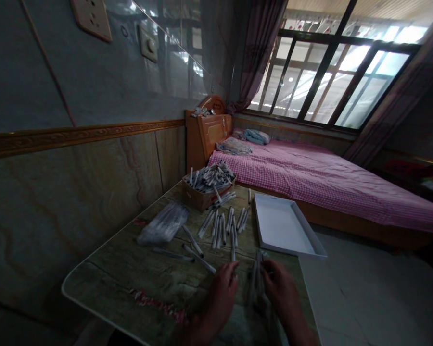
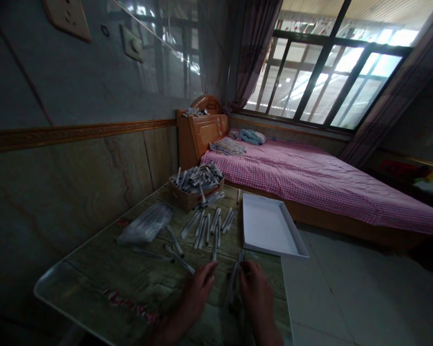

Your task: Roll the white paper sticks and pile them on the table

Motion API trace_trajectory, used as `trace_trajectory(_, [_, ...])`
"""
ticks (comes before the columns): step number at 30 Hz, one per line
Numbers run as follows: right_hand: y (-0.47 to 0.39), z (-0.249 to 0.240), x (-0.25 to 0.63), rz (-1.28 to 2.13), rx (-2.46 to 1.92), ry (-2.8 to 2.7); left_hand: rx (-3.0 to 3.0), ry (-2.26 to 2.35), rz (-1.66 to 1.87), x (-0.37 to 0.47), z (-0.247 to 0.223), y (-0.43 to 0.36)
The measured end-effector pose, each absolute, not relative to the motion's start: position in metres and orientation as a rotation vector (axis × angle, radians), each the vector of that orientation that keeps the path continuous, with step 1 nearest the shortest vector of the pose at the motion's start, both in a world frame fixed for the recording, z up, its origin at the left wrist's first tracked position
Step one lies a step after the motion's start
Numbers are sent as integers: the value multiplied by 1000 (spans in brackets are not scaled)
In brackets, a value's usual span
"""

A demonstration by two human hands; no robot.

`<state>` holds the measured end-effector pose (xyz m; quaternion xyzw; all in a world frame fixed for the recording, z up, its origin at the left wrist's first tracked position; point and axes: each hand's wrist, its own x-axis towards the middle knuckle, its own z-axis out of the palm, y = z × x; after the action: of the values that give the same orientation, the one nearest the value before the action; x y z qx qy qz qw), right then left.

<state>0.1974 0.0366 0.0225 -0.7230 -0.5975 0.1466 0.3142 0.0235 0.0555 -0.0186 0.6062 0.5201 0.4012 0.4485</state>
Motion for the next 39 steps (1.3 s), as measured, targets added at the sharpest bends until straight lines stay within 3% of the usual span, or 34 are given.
trace_trajectory(8, [86, 42, 117, 276, -2219, -1917, 1229, 1201, 1215, -2, -33, 69])
trace_trajectory(18, [84, 44, 126, 422, -2199, -1772, 830, 1076, 1307, -5, -24, 70])
trace_trajectory(23, [49, 29, 106, 725, -1954, -1728, 538, 923, 1325, -11, -2, 68])
trace_trajectory(27, [29, 10, 77, 1203, -1443, -1361, 343, 816, 1325, -19, 13, 67])
trace_trajectory(30, [25, 5, 63, 1429, -1322, -1249, 273, 861, 1360, -24, 13, 66])
trace_trajectory(39, [11, 13, 39, 770, -1888, -1750, 469, 1128, 1505, -27, -1, 70])
